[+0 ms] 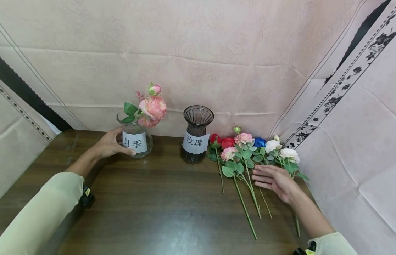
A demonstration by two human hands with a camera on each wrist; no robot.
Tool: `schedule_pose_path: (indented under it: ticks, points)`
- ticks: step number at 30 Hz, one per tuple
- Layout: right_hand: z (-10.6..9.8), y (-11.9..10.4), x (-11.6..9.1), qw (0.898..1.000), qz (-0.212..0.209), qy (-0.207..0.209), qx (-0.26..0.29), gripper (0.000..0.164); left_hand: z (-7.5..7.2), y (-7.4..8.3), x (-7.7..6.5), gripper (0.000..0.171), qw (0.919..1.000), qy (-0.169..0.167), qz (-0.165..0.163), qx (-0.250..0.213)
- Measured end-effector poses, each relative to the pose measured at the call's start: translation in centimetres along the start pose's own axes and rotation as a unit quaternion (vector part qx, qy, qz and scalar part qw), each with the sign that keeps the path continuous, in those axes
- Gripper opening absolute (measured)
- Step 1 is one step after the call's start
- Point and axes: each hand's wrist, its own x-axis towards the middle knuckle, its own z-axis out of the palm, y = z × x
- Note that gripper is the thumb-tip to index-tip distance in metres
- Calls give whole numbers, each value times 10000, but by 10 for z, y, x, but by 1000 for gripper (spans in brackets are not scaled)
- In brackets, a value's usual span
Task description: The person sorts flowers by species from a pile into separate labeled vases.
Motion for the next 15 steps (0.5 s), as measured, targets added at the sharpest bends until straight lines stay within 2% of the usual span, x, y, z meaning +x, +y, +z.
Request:
schedule_pose_path:
  ticks: [7,15]
  points:
    - [-5,5,-1,9977,308,-203,-564,49,1,-1,2,103,10000,1,-39,-23]
    - [-1,6,-3,9905,679,-589,-1038,50,1,0,1,103,10000,-9,-13,38]
